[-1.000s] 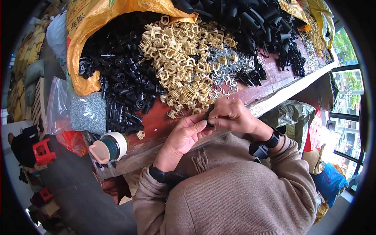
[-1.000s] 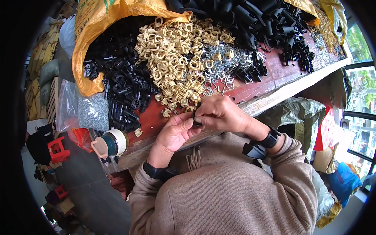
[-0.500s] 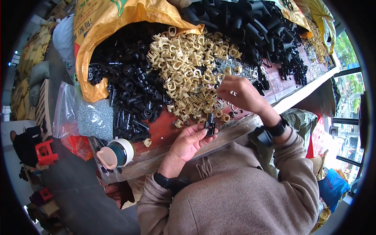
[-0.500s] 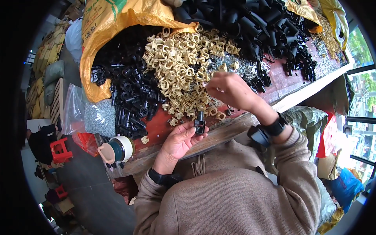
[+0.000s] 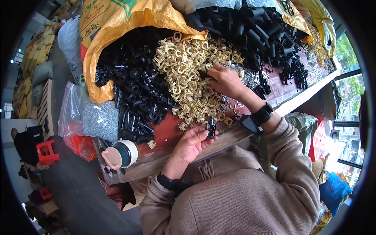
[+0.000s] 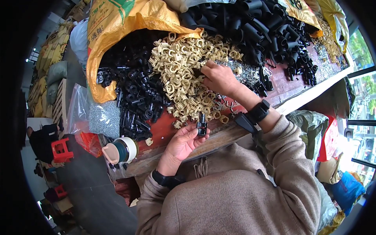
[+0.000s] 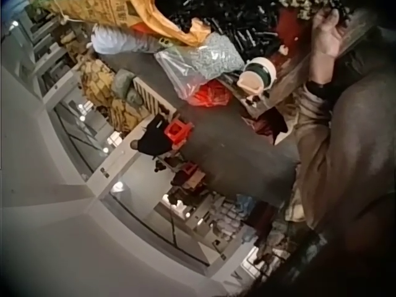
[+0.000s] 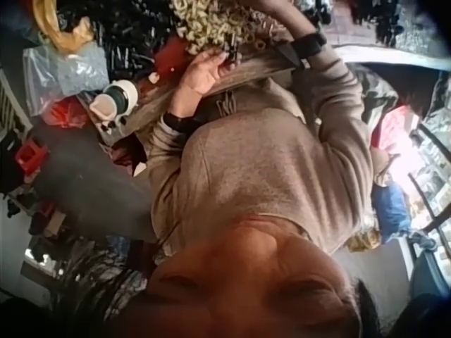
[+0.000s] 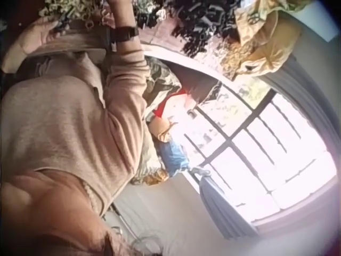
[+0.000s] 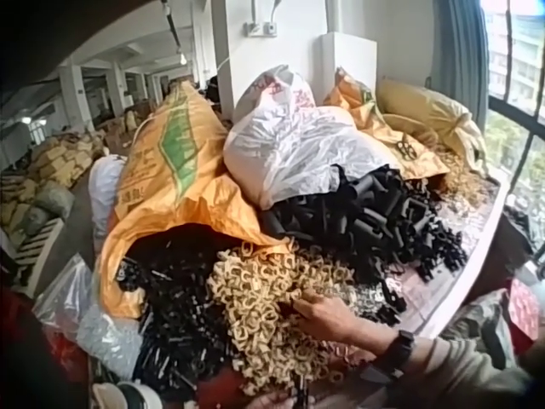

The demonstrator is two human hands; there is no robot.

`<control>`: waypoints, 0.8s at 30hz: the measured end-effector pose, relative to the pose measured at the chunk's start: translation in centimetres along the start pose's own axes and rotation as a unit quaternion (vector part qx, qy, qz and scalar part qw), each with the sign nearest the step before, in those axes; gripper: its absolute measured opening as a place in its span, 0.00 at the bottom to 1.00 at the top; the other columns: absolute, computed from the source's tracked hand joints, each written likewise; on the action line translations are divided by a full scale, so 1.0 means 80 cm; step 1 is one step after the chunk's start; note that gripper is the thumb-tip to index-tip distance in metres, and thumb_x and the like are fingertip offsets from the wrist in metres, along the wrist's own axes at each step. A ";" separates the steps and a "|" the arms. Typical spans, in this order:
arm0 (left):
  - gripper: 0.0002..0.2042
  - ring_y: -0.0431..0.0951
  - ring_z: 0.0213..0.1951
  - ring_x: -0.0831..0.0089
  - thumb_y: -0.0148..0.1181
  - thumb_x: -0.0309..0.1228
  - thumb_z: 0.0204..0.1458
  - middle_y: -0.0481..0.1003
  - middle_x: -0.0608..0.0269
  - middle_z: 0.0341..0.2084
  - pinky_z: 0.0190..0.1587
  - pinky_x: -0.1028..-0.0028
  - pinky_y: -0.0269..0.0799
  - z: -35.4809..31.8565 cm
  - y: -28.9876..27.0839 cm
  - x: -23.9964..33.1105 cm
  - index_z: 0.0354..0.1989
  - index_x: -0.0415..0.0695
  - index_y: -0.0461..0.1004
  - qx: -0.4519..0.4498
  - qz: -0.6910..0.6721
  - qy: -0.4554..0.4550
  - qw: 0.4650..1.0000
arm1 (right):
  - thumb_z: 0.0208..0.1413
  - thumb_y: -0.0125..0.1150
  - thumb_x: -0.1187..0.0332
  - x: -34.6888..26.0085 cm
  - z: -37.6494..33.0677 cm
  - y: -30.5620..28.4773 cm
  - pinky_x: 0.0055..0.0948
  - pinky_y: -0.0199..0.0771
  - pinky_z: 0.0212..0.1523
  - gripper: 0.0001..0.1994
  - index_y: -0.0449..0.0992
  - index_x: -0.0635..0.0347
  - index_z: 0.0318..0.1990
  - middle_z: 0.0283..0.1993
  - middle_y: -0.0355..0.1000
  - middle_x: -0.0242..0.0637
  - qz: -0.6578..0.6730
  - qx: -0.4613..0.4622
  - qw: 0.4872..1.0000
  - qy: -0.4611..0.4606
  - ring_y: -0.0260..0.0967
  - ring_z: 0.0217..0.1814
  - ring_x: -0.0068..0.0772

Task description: The person assembles components by hand, picking up a black plastic part and inserting a small beige clip and a metal ring into it. They then slide a larger black sleeve over the assembly, pressing the pieces together before setting the finished unit aside and repeating the process.

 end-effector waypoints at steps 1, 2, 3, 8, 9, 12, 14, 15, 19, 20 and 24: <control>0.11 0.72 0.38 0.66 0.50 0.27 0.49 0.70 0.52 0.38 0.41 0.75 0.70 -0.001 -0.001 0.000 0.41 0.37 0.67 0.000 -0.004 0.001 1.000 | 0.37 0.53 0.71 0.002 -0.004 -0.002 0.36 0.66 0.29 0.10 0.66 0.61 0.30 0.30 0.62 0.40 0.020 0.011 1.000 0.005 0.65 0.30 0.44; 0.11 0.72 0.38 0.66 0.50 0.27 0.49 0.70 0.52 0.38 0.41 0.75 0.70 -0.001 -0.001 0.000 0.41 0.37 0.67 0.000 -0.005 0.003 1.000 | 0.37 0.53 0.71 0.005 -0.009 -0.006 0.36 0.66 0.29 0.10 0.66 0.61 0.30 0.30 0.62 0.40 0.019 0.010 1.000 0.004 0.65 0.30 0.44; 0.11 0.72 0.38 0.67 0.50 0.27 0.49 0.70 0.52 0.38 0.41 0.75 0.70 -0.001 -0.001 0.000 0.41 0.37 0.67 0.002 -0.004 0.003 1.000 | 0.38 0.54 0.70 0.008 -0.014 -0.011 0.36 0.66 0.29 0.09 0.66 0.61 0.30 0.30 0.62 0.40 0.026 0.012 1.000 -0.007 0.65 0.30 0.43; 0.11 0.72 0.38 0.67 0.50 0.28 0.49 0.70 0.52 0.37 0.41 0.75 0.70 0.000 0.001 0.000 0.41 0.38 0.67 0.005 0.001 0.002 1.000 | 0.38 0.57 0.70 0.018 -0.027 -0.034 0.33 0.66 0.28 0.09 0.66 0.61 0.28 0.27 0.63 0.39 0.088 -0.012 0.996 -0.008 0.65 0.28 0.41; 0.11 0.72 0.38 0.67 0.50 0.28 0.49 0.70 0.52 0.37 0.41 0.75 0.70 0.000 0.001 0.000 0.41 0.38 0.67 0.007 0.003 0.002 1.000 | 0.38 0.58 0.70 0.019 -0.028 -0.036 0.33 0.65 0.28 0.09 0.67 0.61 0.28 0.27 0.64 0.39 0.115 -0.027 0.993 0.000 0.64 0.27 0.41; 0.11 0.72 0.38 0.67 0.50 0.28 0.49 0.70 0.52 0.37 0.41 0.75 0.69 0.000 0.000 -0.002 0.41 0.38 0.67 0.005 0.003 0.002 1.000 | 0.39 0.59 0.72 0.021 -0.034 -0.035 0.28 0.63 0.26 0.08 0.67 0.62 0.26 0.25 0.62 0.38 0.145 -0.005 0.989 0.024 0.62 0.24 0.37; 0.11 0.72 0.38 0.67 0.50 0.28 0.49 0.70 0.52 0.37 0.41 0.75 0.69 0.000 -0.001 -0.002 0.41 0.38 0.67 0.005 0.004 0.003 1.000 | 0.39 0.60 0.73 0.020 -0.035 -0.035 0.26 0.62 0.25 0.07 0.68 0.63 0.25 0.24 0.61 0.38 0.161 0.006 0.986 0.035 0.60 0.23 0.35; 0.11 0.72 0.38 0.67 0.50 0.28 0.49 0.70 0.52 0.37 0.41 0.75 0.69 0.001 -0.001 -0.002 0.41 0.38 0.67 0.004 0.003 0.003 1.000 | 0.39 0.60 0.72 0.018 -0.035 -0.038 0.26 0.63 0.25 0.07 0.68 0.63 0.25 0.25 0.61 0.37 0.166 0.033 0.984 0.048 0.61 0.23 0.36; 0.11 0.72 0.38 0.67 0.49 0.28 0.50 0.70 0.52 0.37 0.41 0.74 0.69 0.001 -0.001 -0.002 0.40 0.38 0.67 0.009 0.002 0.003 1.000 | 0.40 0.60 0.71 0.008 -0.027 -0.028 0.26 0.64 0.26 0.07 0.69 0.62 0.27 0.26 0.63 0.37 0.132 0.108 0.985 0.026 0.62 0.24 0.36; 0.11 0.72 0.38 0.67 0.49 0.28 0.50 0.70 0.52 0.37 0.41 0.74 0.69 0.001 0.000 -0.001 0.40 0.38 0.67 0.014 0.002 0.001 1.000 | 0.41 0.59 0.70 0.005 -0.023 -0.020 0.27 0.64 0.27 0.07 0.69 0.62 0.28 0.27 0.63 0.36 0.085 0.129 0.988 -0.020 0.63 0.25 0.37; 0.10 0.72 0.38 0.67 0.49 0.28 0.49 0.70 0.52 0.37 0.41 0.74 0.69 0.004 0.002 -0.003 0.39 0.38 0.67 0.011 0.002 -0.001 1.000 | 0.43 0.55 0.67 0.015 -0.002 -0.001 0.31 0.65 0.30 0.07 0.70 0.60 0.29 0.30 0.65 0.36 -0.091 0.091 0.991 -0.040 0.65 0.28 0.39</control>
Point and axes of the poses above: each hand's wrist, its own z-axis towards the middle knuckle, its own y-axis out of the palm, x = y × z, the point moved 1 cm from there along z, towards the middle knuckle
